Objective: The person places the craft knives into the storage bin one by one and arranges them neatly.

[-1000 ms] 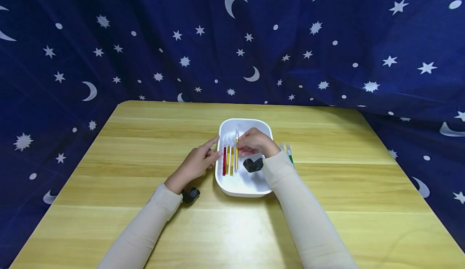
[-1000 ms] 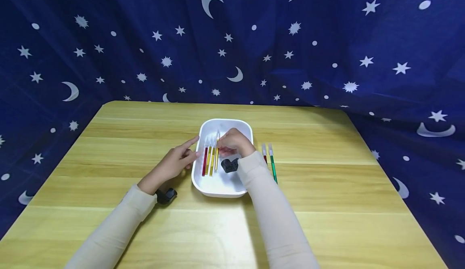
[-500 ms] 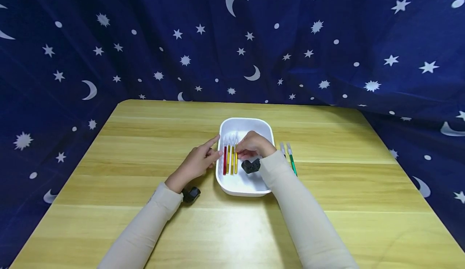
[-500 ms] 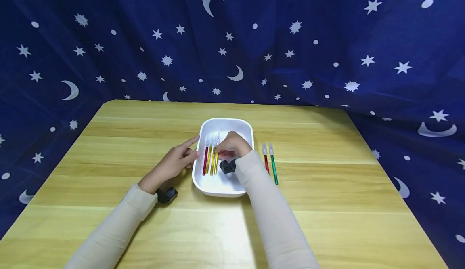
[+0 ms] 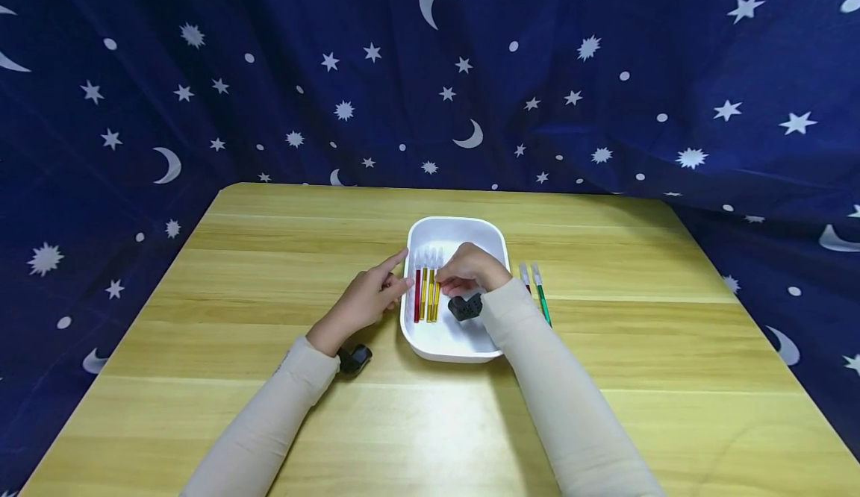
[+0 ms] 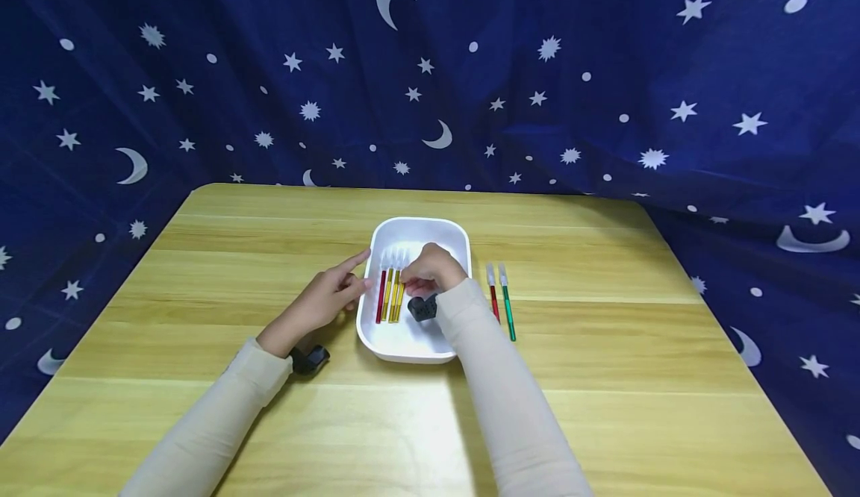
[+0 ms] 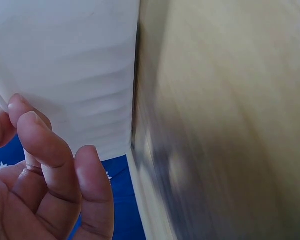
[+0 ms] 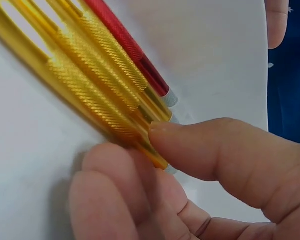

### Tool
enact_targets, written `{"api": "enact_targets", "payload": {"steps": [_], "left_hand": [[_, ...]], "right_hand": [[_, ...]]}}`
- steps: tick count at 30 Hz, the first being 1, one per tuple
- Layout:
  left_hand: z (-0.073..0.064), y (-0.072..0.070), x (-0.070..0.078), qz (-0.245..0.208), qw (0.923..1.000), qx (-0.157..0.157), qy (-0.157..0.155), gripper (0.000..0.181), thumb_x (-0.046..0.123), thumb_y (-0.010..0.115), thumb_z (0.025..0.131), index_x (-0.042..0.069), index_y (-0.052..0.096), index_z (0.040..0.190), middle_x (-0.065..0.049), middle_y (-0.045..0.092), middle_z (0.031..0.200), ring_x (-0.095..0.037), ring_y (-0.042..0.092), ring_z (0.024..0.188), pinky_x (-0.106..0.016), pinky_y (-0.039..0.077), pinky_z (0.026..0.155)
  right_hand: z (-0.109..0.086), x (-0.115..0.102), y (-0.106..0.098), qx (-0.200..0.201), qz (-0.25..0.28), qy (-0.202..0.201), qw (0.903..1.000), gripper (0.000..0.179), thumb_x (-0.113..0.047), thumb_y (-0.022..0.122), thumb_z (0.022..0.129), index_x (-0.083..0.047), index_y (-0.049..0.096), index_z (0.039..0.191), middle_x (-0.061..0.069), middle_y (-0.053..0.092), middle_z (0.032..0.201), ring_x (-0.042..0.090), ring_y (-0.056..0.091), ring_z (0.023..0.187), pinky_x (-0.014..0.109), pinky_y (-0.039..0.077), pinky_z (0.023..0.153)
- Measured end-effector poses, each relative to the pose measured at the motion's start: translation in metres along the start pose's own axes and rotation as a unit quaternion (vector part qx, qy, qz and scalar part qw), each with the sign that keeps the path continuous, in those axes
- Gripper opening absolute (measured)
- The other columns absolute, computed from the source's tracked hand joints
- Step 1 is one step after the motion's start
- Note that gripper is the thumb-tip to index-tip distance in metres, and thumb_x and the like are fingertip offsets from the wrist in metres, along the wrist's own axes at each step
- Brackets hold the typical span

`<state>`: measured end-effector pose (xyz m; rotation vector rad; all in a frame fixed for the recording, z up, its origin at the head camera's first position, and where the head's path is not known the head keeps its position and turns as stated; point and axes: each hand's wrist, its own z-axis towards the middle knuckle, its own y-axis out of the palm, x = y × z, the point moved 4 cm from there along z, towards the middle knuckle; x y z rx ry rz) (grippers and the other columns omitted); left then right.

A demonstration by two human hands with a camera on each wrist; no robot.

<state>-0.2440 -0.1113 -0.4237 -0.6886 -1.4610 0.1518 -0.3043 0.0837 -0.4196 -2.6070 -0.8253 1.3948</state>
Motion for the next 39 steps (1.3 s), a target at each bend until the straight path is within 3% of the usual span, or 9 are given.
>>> {"api": "enact_targets", "payload": {"steps": [6,17,23,26,31,39], "left_hand": [[-0.001,0.0,0.002,-0.001,1.0,0.002,-0.001,0.065,0.024,0.061,0.113,0.008,0.034,0.17,-0.007,0.061,0.082,-0.016,0.052,0.065,-0.026,0.043,0.053],[0.001,0.0,-0.001,-0.004,1.0,0.006,-0.005,0.064,0.023,0.06,0.113,0.009,0.034,0.171,-0.004,0.059,0.08,-0.016,0.05,0.062,-0.026,0.043,0.052],[0.001,0.0,0.0,-0.008,0.9999,0.004,-0.007,0.064,0.023,0.06,0.114,0.009,0.033,0.171,-0.005,0.06,0.081,-0.016,0.05,0.062,-0.027,0.043,0.053],[0.001,0.0,0.0,-0.008,0.9999,0.003,-0.007,0.064,0.023,0.06,0.114,0.009,0.034,0.171,-0.005,0.059,0.081,-0.016,0.05,0.062,-0.027,0.043,0.053],[0.001,0.0,0.0,-0.008,0.9999,0.004,-0.007,0.064,0.024,0.06,0.114,0.009,0.034,0.171,-0.004,0.059,0.08,-0.016,0.05,0.063,-0.027,0.043,0.053],[0.001,0.002,0.0,-0.007,0.9999,0.001,-0.01,0.065,0.025,0.06,0.114,0.01,0.034,0.171,-0.004,0.058,0.081,-0.016,0.051,0.064,-0.027,0.043,0.054]], "right_hand": [[-0.001,-0.003,-0.002,-0.007,-0.013,-0.009,0.9998,0.016,-0.004,0.069,0.101,0.004,0.067,0.087,0.008,0.065,0.067,0.011,0.064,0.054,0.021,0.059,0.058],[-0.01,-0.015,-0.004,-0.038,-0.065,-0.092,0.9929,0.014,-0.013,0.064,0.102,0.0,0.068,0.096,0.006,0.068,0.081,0.014,0.065,0.07,0.027,0.057,0.067],[-0.017,-0.025,-0.012,-0.061,-0.053,-0.153,0.9848,0.023,-0.012,0.061,0.104,0.005,0.069,0.118,0.009,0.073,0.096,0.016,0.07,0.08,0.03,0.061,0.075],[-0.022,-0.03,-0.017,-0.063,-0.043,-0.179,0.9809,0.024,-0.01,0.058,0.106,0.005,0.067,0.122,0.011,0.073,0.1,0.017,0.072,0.085,0.032,0.062,0.079],[-0.033,-0.035,-0.025,-0.053,-0.042,-0.194,0.9788,0.022,-0.01,0.057,0.107,0.003,0.066,0.123,0.016,0.074,0.107,0.021,0.073,0.091,0.035,0.063,0.083],[-0.044,-0.036,-0.03,-0.067,-0.03,-0.227,0.9711,0.034,-0.009,0.06,0.108,0.011,0.058,0.135,0.025,0.073,0.115,0.022,0.072,0.093,0.039,0.063,0.087]]}}
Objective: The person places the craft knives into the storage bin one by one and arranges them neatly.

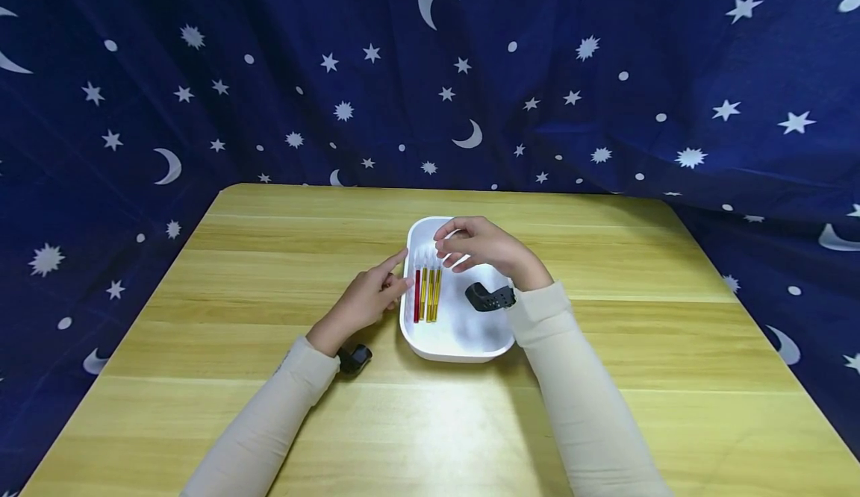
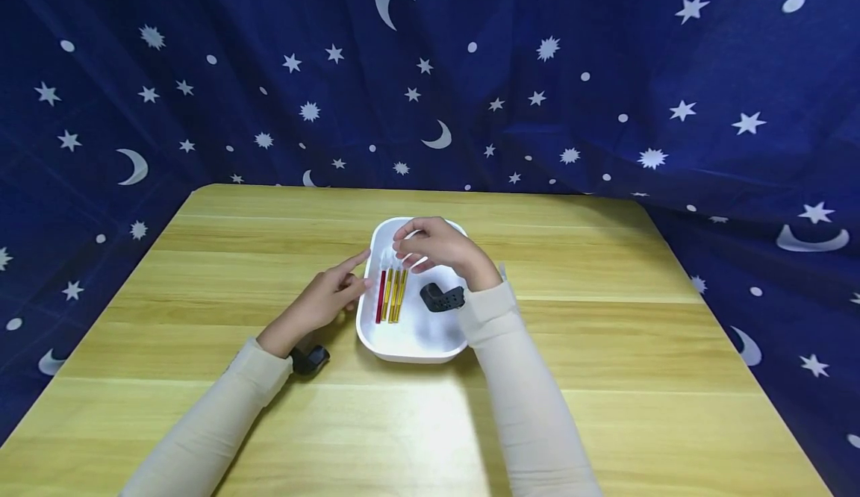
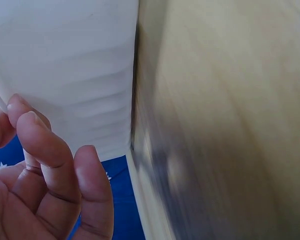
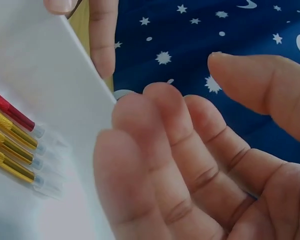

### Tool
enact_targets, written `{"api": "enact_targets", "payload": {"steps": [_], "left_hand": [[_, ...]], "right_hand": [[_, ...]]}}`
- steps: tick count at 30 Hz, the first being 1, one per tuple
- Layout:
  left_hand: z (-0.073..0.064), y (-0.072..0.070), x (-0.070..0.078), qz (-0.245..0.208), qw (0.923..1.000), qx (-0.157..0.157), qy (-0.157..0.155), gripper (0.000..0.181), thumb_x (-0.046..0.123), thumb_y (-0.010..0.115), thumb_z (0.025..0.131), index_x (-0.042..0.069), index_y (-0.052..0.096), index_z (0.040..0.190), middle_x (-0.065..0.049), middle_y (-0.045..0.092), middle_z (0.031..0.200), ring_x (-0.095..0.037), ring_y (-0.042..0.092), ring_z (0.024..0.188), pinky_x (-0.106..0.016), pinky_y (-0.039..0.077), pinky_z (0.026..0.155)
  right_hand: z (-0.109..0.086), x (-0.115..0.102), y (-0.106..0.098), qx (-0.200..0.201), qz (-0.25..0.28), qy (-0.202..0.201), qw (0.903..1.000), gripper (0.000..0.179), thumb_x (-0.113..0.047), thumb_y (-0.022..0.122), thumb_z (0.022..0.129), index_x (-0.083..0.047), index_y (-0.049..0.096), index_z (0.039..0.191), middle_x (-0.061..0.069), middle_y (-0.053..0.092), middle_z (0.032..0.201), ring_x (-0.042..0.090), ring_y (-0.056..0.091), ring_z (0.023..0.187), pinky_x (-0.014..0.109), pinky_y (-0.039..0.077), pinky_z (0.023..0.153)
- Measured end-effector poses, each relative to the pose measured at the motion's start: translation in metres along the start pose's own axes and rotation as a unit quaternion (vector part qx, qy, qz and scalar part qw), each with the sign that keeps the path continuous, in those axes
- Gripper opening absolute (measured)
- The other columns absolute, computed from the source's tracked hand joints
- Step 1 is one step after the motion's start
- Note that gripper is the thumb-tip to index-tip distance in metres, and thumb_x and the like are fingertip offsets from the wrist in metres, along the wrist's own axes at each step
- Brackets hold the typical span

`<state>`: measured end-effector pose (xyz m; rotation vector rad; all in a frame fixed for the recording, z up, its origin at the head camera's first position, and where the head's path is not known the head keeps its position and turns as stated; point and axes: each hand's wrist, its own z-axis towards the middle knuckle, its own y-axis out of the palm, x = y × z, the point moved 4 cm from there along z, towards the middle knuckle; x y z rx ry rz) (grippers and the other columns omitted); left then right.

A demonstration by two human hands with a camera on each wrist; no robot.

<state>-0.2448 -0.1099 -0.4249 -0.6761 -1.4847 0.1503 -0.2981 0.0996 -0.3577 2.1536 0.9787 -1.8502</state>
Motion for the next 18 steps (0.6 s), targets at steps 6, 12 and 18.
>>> {"api": "enact_targets", "payload": {"steps": [6,12,18], "left_hand": [[-0.001,0.001,0.0,-0.001,1.0,-0.004,-0.002,0.065,0.027,0.06,0.114,0.01,0.033,0.171,-0.003,0.057,0.08,-0.017,0.05,0.064,-0.027,0.043,0.054],[-0.001,0.001,0.001,-0.001,1.0,-0.001,-0.004,0.065,0.026,0.06,0.114,0.01,0.034,0.171,-0.005,0.058,0.08,-0.017,0.049,0.064,-0.027,0.042,0.054],[-0.001,0.001,0.001,-0.001,1.0,0.002,-0.005,0.065,0.025,0.06,0.114,0.012,0.034,0.171,-0.008,0.058,0.082,-0.016,0.048,0.063,-0.026,0.041,0.053]], "right_hand": [[-0.007,-0.003,-0.002,0.002,-0.002,-0.029,0.9996,0.037,-0.006,0.062,0.106,0.014,0.056,0.136,0.024,0.074,0.112,0.02,0.071,0.091,0.039,0.064,0.085],[-0.015,-0.007,-0.004,0.013,-0.01,-0.049,0.9986,0.031,-0.006,0.063,0.106,0.01,0.06,0.132,0.027,0.072,0.115,0.022,0.072,0.092,0.041,0.064,0.086],[-0.025,-0.008,-0.008,0.033,-0.018,-0.077,0.9963,0.027,-0.005,0.064,0.104,0.009,0.063,0.127,0.016,0.074,0.104,0.024,0.072,0.092,0.041,0.065,0.084]]}}
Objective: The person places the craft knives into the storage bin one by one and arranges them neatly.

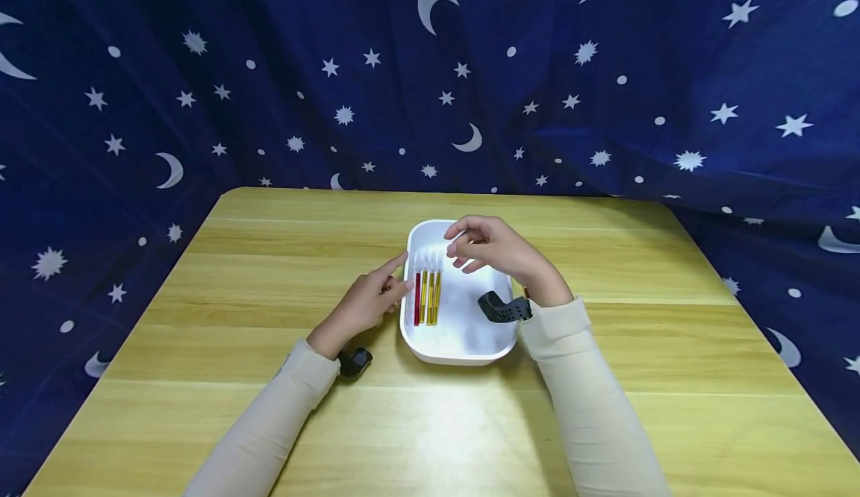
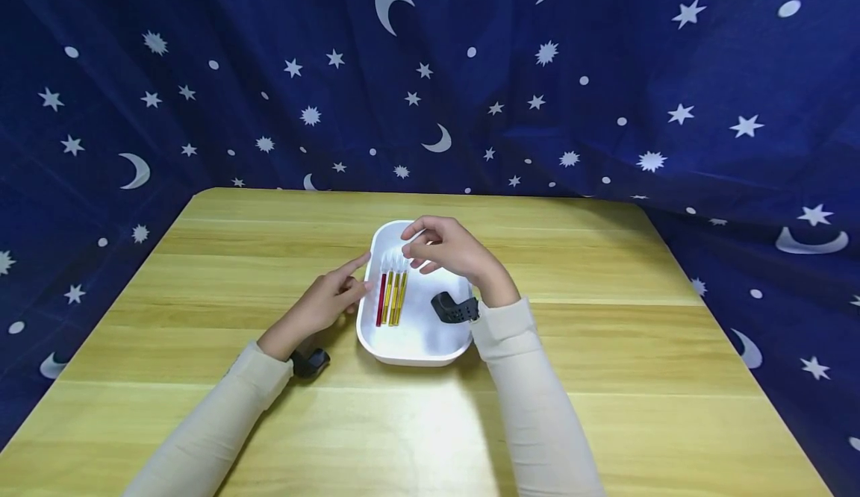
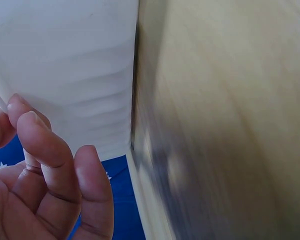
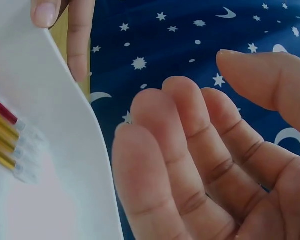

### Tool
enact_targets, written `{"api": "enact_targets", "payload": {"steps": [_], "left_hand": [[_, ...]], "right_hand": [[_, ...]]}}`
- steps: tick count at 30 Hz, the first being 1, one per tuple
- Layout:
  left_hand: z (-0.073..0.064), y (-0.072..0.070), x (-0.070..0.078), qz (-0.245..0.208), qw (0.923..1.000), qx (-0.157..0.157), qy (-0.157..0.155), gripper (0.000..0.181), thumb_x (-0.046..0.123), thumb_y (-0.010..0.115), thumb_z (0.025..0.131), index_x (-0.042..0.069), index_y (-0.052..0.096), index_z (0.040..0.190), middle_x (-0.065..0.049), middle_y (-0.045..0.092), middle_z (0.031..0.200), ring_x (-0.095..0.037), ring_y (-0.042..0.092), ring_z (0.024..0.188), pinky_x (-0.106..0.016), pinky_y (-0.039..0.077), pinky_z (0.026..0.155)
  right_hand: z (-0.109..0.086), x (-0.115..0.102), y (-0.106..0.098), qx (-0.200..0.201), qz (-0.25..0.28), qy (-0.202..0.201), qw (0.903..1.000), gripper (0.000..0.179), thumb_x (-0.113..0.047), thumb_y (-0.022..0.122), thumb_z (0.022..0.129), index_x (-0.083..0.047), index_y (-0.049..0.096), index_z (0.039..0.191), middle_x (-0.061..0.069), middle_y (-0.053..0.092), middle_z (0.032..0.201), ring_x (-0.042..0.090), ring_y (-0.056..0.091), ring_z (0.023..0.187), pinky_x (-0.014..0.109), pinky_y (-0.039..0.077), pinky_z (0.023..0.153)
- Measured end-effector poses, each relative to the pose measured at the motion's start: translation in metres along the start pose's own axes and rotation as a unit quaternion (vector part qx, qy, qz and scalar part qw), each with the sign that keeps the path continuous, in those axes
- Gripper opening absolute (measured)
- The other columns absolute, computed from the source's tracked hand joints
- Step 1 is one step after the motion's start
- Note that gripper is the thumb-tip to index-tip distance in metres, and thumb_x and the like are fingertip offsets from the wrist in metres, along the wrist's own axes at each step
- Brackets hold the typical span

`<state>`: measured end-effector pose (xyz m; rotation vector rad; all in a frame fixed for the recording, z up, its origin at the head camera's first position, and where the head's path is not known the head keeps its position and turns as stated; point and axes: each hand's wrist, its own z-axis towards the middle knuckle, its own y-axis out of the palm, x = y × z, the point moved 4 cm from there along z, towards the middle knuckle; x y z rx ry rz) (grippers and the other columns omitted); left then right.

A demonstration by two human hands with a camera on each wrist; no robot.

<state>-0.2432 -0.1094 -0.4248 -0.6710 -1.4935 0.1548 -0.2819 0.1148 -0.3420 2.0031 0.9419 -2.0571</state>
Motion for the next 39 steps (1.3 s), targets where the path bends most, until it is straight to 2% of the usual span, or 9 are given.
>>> {"api": "enact_targets", "payload": {"steps": [3,9,13,16,21,28,36,39], "left_hand": [[0.0,0.0,0.0,-0.001,1.0,0.001,0.003,0.065,0.026,0.061,0.113,0.012,0.033,0.171,-0.008,0.058,0.081,-0.016,0.048,0.062,-0.025,0.041,0.053],[-0.001,0.0,-0.001,0.001,0.9999,0.0,0.013,0.065,0.025,0.06,0.114,0.01,0.032,0.171,-0.007,0.059,0.081,-0.017,0.052,0.065,-0.026,0.042,0.051],[-0.001,0.001,-0.002,-0.001,1.0,0.003,0.006,0.065,0.025,0.06,0.114,0.012,0.033,0.171,-0.007,0.059,0.082,-0.019,0.053,0.066,-0.026,0.042,0.051],[-0.002,0.001,0.0,0.001,1.0,0.004,0.005,0.066,0.026,0.06,0.114,0.012,0.032,0.171,-0.008,0.06,0.083,-0.02,0.054,0.067,-0.027,0.042,0.052],[-0.003,0.001,0.001,0.001,1.0,0.003,0.004,0.066,0.027,0.06,0.114,0.012,0.033,0.171,-0.008,0.06,0.083,-0.019,0.053,0.067,-0.026,0.043,0.052],[-0.004,0.001,0.001,-0.001,1.0,-0.001,0.005,0.066,0.026,0.06,0.114,0.012,0.032,0.172,-0.004,0.058,0.081,-0.017,0.052,0.066,-0.026,0.043,0.052],[-0.003,0.002,0.0,0.002,1.0,0.001,0.002,0.066,0.026,0.06,0.114,0.014,0.032,0.172,-0.003,0.057,0.081,-0.02,0.055,0.069,-0.027,0.043,0.053],[-0.003,0.002,0.0,0.004,1.0,0.003,0.003,0.066,0.027,0.06,0.114,0.013,0.032,0.172,-0.003,0.057,0.08,-0.02,0.054,0.068,-0.027,0.043,0.053]], "right_hand": [[-0.005,0.001,-0.003,0.011,-0.004,-0.014,0.9998,0.025,-0.003,0.064,0.104,0.01,0.063,0.125,0.009,0.074,0.1,0.027,0.073,0.092,0.039,0.065,0.081],[-0.017,0.002,-0.008,0.029,0.003,-0.036,0.9989,0.024,-0.001,0.064,0.104,0.012,0.063,0.124,0.011,0.074,0.099,0.024,0.073,0.09,0.033,0.064,0.078],[-0.025,0.002,-0.012,0.039,0.003,-0.051,0.998,0.024,0.001,0.064,0.104,0.013,0.063,0.125,0.008,0.073,0.098,0.027,0.074,0.09,0.033,0.064,0.079],[-0.03,0.003,-0.014,0.044,0.002,-0.062,0.9971,0.025,0.002,0.063,0.104,0.017,0.061,0.125,0.014,0.073,0.099,0.03,0.074,0.089,0.032,0.064,0.079],[-0.038,0.006,-0.018,0.056,-0.004,-0.086,0.9947,0.024,0.005,0.064,0.104,0.02,0.06,0.123,0.026,0.071,0.1,0.027,0.075,0.085,0.03,0.063,0.078],[-0.05,0.01,-0.022,0.08,-0.007,-0.117,0.9899,0.02,0.007,0.065,0.103,0.02,0.061,0.118,0.022,0.071,0.095,0.016,0.072,0.078,0.026,0.061,0.076],[-0.06,0.019,-0.033,0.11,-0.014,-0.121,0.9864,0.015,0.005,0.065,0.104,0.016,0.064,0.115,0.01,0.072,0.092,0.015,0.072,0.078,0.028,0.062,0.073],[-0.062,0.024,-0.039,0.12,-0.011,-0.121,0.9854,0.015,0.005,0.064,0.104,0.016,0.064,0.114,0.01,0.072,0.092,0.017,0.071,0.077,0.027,0.061,0.071]]}}
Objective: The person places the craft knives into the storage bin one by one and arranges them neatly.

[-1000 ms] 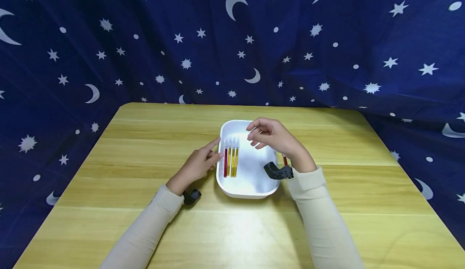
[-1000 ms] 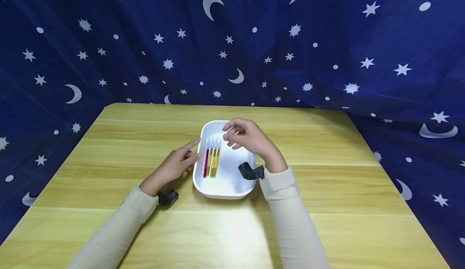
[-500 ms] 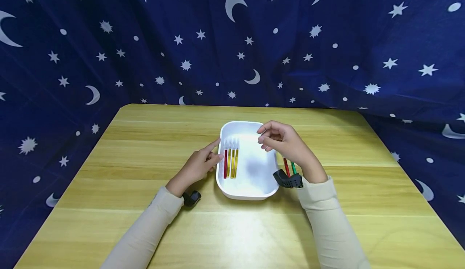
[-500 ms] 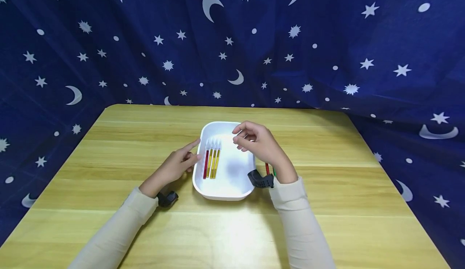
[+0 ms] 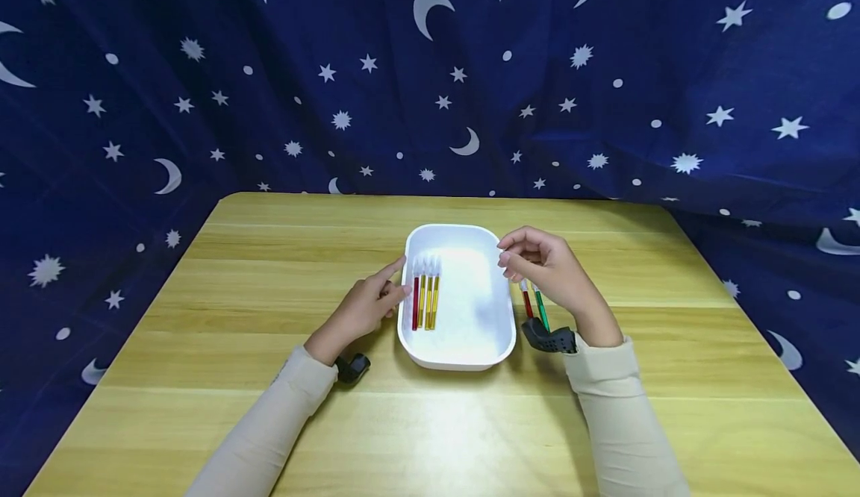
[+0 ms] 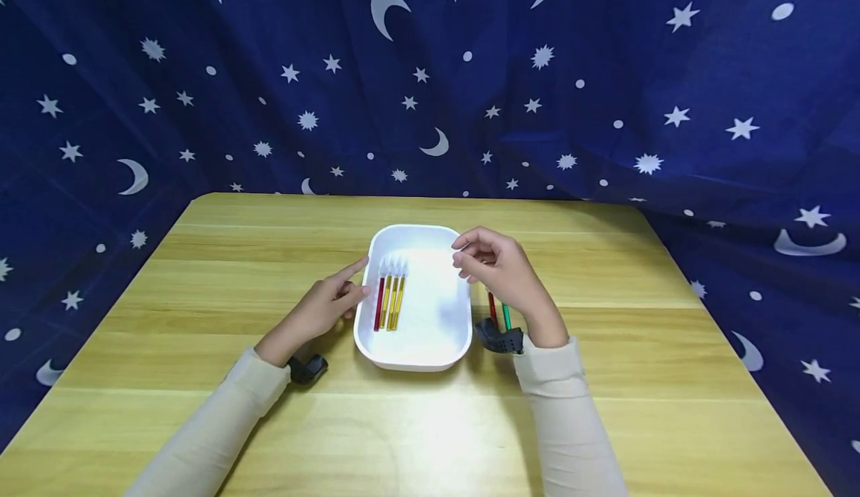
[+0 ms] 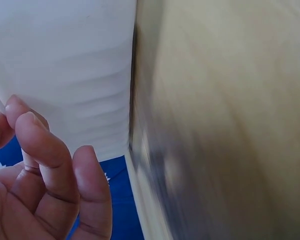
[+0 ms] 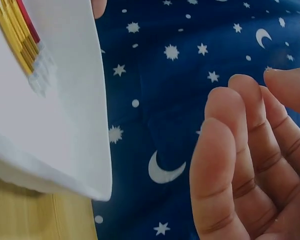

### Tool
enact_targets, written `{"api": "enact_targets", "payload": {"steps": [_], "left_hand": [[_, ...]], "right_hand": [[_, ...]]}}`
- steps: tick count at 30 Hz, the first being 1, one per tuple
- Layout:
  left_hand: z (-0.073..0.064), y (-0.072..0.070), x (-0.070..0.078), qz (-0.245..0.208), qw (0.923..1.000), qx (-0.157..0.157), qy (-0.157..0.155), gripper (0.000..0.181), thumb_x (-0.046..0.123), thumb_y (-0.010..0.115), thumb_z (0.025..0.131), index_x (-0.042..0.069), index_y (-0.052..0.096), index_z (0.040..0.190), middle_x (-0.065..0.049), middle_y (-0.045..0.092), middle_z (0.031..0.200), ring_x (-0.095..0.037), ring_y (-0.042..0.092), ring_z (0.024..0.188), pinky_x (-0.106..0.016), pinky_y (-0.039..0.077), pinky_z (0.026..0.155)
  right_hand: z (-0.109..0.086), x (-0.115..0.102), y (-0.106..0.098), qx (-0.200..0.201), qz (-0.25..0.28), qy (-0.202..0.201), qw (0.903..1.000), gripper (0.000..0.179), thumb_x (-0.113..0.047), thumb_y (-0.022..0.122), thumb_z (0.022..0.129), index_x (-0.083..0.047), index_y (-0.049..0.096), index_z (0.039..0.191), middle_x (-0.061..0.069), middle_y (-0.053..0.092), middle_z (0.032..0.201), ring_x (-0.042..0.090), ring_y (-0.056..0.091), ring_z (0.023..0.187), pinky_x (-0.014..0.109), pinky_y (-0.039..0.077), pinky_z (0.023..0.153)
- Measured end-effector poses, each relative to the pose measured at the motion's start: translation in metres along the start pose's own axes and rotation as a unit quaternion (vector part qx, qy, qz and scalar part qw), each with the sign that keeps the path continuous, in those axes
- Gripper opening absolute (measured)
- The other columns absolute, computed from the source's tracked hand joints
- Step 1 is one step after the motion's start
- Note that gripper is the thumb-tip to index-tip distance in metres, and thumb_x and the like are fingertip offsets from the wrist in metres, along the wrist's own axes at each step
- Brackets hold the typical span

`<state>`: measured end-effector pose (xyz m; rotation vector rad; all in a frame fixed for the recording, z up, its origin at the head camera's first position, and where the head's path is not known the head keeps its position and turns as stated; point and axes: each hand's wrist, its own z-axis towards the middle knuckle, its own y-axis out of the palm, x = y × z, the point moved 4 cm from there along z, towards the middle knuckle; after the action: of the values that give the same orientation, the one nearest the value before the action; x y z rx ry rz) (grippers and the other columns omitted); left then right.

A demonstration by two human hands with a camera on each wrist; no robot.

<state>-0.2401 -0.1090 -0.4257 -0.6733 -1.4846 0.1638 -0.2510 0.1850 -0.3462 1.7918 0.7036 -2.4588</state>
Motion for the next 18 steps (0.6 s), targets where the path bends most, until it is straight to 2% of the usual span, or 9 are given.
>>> {"api": "enact_targets", "payload": {"steps": [5,12,18], "left_hand": [[0.001,0.001,-0.002,-0.001,1.0,-0.001,0.001,0.066,0.027,0.06,0.114,0.014,0.033,0.172,-0.003,0.056,0.079,-0.018,0.053,0.067,-0.027,0.043,0.053],[0.001,0.001,-0.005,-0.005,1.0,-0.001,-0.006,0.066,0.028,0.061,0.113,0.016,0.033,0.172,-0.004,0.056,0.08,-0.019,0.053,0.069,-0.028,0.043,0.054],[0.001,0.001,-0.001,0.009,1.0,0.002,-0.001,0.065,0.026,0.06,0.114,0.012,0.033,0.171,-0.003,0.056,0.08,-0.019,0.054,0.07,-0.028,0.045,0.054]], "right_hand": [[-0.003,0.009,-0.012,0.009,0.003,0.002,0.9999,0.017,0.004,0.061,0.106,0.017,0.063,0.116,0.007,0.072,0.093,0.017,0.071,0.076,0.026,0.06,0.067],[-0.009,0.024,-0.032,0.022,-0.004,0.046,0.9987,0.021,-0.002,0.059,0.109,0.014,0.061,0.122,0.003,0.073,0.097,0.013,0.072,0.081,0.029,0.062,0.072],[-0.012,0.034,-0.042,0.027,-0.006,0.073,0.997,0.025,-0.006,0.057,0.11,0.014,0.061,0.126,0.007,0.073,0.101,0.017,0.074,0.085,0.031,0.063,0.074]]}}
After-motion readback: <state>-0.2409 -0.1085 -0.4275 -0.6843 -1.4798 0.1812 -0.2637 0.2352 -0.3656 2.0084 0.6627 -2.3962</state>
